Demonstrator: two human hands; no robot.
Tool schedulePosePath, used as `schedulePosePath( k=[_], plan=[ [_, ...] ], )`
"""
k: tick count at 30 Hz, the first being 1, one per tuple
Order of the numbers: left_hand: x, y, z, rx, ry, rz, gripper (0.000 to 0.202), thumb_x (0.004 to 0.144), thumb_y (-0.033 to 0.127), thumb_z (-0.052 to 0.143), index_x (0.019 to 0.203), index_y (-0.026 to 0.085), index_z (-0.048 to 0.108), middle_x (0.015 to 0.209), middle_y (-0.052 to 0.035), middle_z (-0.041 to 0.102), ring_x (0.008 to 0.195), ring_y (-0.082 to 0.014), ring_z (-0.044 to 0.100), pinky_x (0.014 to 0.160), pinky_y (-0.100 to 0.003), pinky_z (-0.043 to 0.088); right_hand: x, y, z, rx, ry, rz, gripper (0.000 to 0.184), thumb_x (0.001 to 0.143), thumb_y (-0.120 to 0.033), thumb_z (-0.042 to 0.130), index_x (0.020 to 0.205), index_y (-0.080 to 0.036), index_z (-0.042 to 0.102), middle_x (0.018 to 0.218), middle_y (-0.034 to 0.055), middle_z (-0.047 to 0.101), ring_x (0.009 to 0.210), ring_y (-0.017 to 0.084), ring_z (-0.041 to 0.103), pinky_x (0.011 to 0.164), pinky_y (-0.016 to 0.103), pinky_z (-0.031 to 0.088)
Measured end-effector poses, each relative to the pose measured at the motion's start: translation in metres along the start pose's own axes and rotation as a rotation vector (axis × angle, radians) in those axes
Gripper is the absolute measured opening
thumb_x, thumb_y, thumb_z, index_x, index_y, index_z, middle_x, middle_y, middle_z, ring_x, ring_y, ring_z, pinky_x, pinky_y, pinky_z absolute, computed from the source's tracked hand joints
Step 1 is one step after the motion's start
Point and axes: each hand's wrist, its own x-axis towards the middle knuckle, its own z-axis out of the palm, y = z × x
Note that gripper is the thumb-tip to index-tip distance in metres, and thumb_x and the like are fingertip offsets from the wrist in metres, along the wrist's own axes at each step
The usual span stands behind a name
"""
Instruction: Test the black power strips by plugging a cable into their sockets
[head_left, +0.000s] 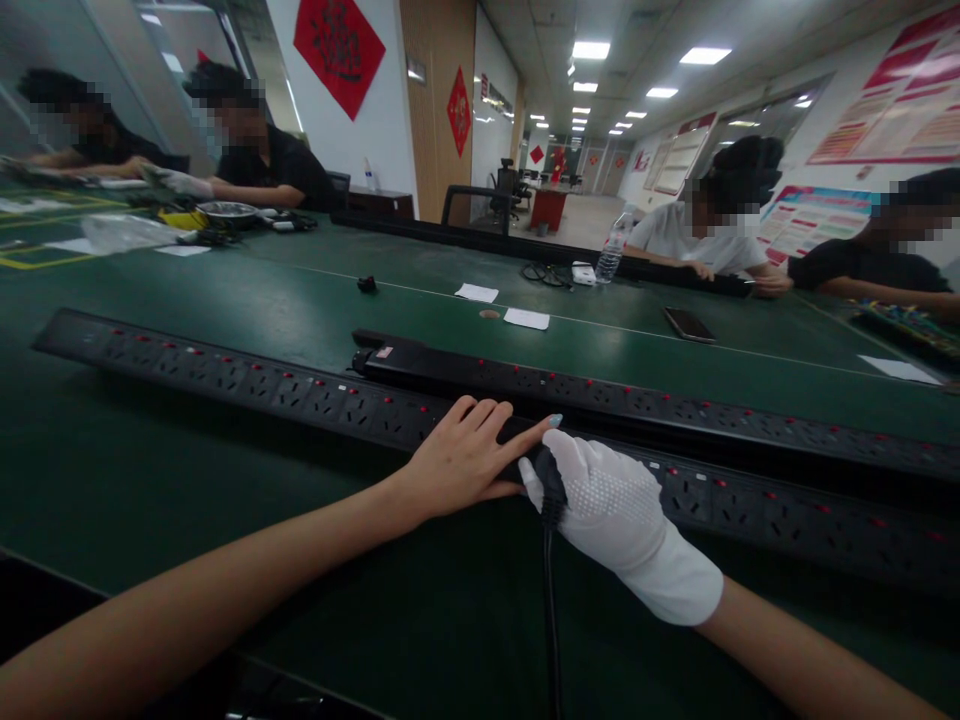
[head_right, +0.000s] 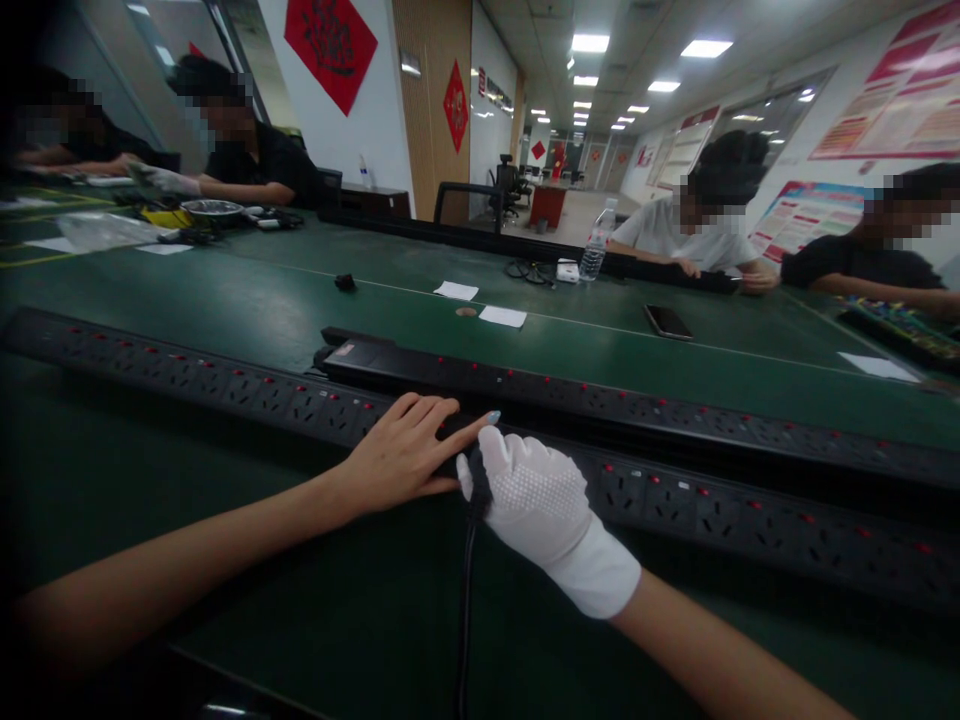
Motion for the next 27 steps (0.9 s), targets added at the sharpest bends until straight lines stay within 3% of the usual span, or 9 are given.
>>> schedulePosePath(
  k=[27],
  plan=[
    [-0.0003,-0.0016,0.001,-0.032,0.004,0.006,0.068,0.082,0.054,0.04,0.138,0.024,0.016,0.115,-0.0135,0.045,0.103,-0.0266,0.043,0.085,-0.038,0.029,0.0002,0.0007,-0.0016,-0.003,-0.045,0.009,0.033,0.084,-0.041,0.042,0.099,-0.016,0.057,0.073,0.0037,0.061,0.065,0.014,0.055,0.057,0.025,0.031]
  ],
)
